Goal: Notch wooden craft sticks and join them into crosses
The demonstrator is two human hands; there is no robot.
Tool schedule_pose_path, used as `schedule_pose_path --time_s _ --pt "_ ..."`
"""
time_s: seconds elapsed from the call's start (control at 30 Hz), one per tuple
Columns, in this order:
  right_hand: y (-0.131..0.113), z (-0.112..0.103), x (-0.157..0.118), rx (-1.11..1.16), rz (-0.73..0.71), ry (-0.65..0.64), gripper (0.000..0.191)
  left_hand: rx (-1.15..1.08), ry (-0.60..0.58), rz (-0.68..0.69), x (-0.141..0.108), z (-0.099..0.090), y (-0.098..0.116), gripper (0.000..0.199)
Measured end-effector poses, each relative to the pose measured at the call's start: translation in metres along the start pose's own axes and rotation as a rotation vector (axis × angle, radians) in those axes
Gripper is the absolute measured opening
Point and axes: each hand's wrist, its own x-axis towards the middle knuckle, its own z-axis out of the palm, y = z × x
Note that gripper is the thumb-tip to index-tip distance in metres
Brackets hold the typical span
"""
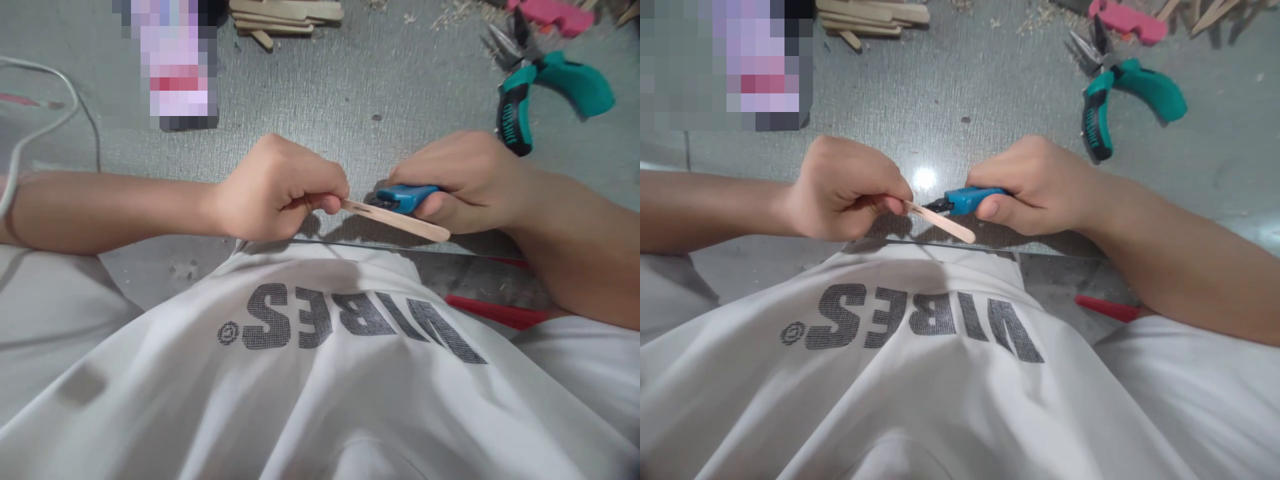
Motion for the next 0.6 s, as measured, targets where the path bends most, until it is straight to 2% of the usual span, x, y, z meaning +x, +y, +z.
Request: schedule_pose_path --time_s 0.13,0.23,0.3,0.43,0.6 --pt "0.001 -0.001 0.000 -0.090 -0.036 0.062 0.064 -0.012 0.108 0.081 0.000 0.002 -0.004 0.024" --pt "0.000 -0.004 0.000 -0.136 -0.034 0.113 0.062 -0.046 0.183 0.086 0.001 0.001 -0.009 0.026" --pt "-0.002 -0.007 0.000 -0.148 -0.007 0.107 0.065 -0.045 0.188 0.097 0.002 0.000 -0.009 0.026" --pt "-0.007 -0.010 0.004 -0.180 0.057 0.024 0.074 -0.015 0.109 0.076 0.003 -0.002 -0.006 0.026" --pt "-0.012 -0.009 0.007 -0.201 0.051 0.035 0.077 -0.074 0.110 0.059 0.003 -0.001 -0.005 0.025"
